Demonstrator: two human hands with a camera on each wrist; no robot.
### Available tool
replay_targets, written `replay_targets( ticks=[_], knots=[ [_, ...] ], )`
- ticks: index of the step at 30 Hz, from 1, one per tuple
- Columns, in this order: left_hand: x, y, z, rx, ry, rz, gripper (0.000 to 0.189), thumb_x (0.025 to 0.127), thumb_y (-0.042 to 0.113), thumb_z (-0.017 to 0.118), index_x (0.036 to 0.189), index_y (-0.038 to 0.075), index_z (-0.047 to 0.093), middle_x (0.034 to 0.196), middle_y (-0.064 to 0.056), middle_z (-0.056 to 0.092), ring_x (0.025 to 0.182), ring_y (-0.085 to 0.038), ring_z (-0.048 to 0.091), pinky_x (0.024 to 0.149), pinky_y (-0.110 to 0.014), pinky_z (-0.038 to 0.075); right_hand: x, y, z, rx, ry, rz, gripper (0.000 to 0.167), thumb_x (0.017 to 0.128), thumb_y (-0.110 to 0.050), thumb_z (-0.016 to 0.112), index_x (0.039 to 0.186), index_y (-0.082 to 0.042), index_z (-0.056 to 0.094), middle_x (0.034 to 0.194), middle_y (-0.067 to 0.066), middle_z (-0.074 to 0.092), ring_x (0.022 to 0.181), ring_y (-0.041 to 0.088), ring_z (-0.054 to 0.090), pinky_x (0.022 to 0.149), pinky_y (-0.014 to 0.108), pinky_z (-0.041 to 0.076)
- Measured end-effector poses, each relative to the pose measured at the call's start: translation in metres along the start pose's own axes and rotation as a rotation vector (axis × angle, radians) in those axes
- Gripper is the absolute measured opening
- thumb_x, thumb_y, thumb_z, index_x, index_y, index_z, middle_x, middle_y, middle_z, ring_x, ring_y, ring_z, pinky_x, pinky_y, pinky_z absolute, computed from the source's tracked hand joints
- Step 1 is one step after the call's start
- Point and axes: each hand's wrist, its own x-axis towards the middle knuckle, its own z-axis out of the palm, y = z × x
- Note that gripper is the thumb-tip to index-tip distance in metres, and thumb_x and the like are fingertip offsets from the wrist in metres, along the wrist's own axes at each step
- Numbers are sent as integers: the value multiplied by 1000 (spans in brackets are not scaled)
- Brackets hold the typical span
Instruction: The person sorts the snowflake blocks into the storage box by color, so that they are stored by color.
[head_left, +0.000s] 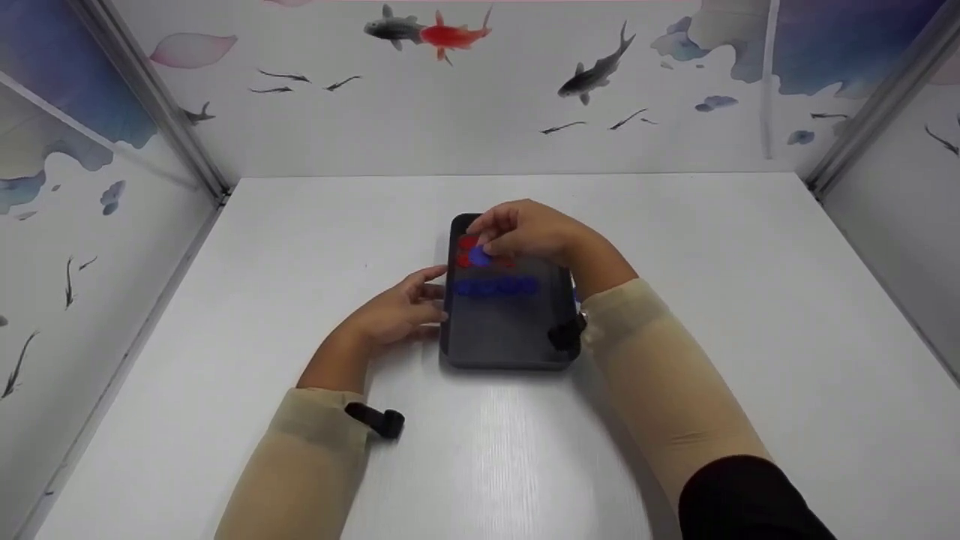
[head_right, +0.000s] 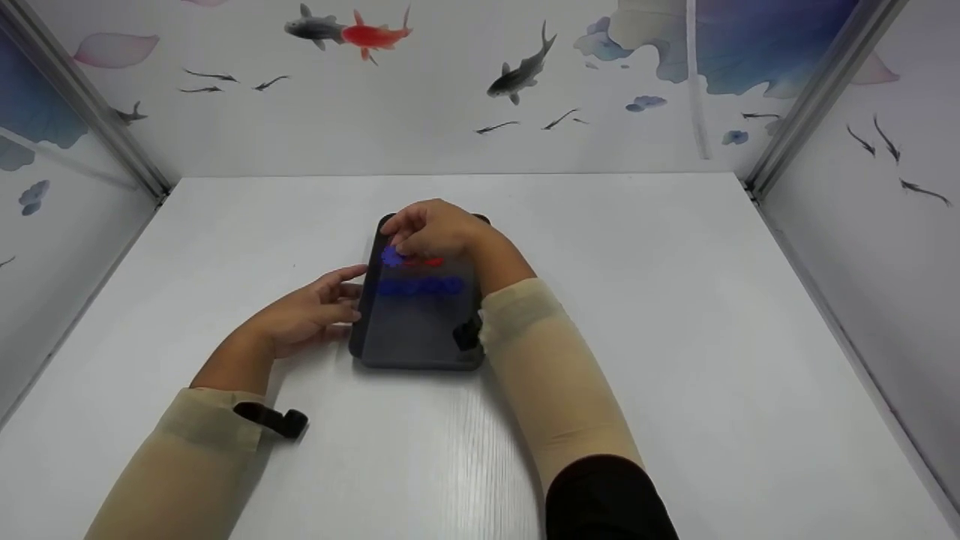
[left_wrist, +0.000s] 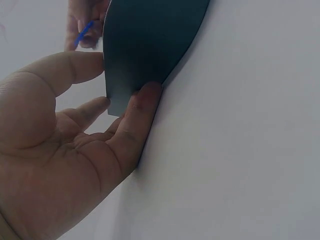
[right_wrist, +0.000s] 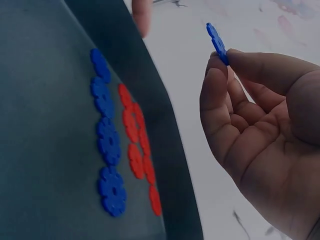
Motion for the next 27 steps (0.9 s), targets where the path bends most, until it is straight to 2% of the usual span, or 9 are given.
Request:
replay_targets(
  ticks=[5, 9, 18, 27],
  knots=[
    [-1, 1, 0, -11, 9, -17, 86, 96, 4, 67, 168, 33, 30, 161, -9, 47, 143, -30, 57, 119, -49, 51, 20, 5, 9, 22, -83, 90, 30, 98, -5, 75, 127, -15, 75, 109, 4, 77, 92, 17, 70, 89, 36, 61],
    [-1, 0, 0, -29, 13, -23, 86, 96, 3, 67, 168, 33, 30, 161, -8, 46, 144, -30, 56, 119, -49, 51, 29, 12, 16, 42, -127, 117, 29, 97, -3, 76, 124, -14, 75, 109, 7, 78, 97, 19, 75, 89, 34, 63],
    [-1, 1, 0, 1, 11, -2, 85, 97, 4, 67, 168, 33, 30, 164, -10, 44, 146, -31, 55, 120, -49, 50, 35, 17, 27, -175, -199, 156, 29, 94, -8, 80, 121, -16, 73, 109, 6, 80, 93, 20, 75, 83, 32, 64],
    [0, 0, -1, 23, 19, -11, 85, 97, 4, 69, 168, 33, 31, 163, -10, 45, 145, -30, 56, 121, -49, 49, 37, 18, 31, -212, -217, 194, 31, 93, -5, 79, 122, -15, 72, 111, 6, 81, 93, 20, 77, 83, 32, 65]
  ],
)
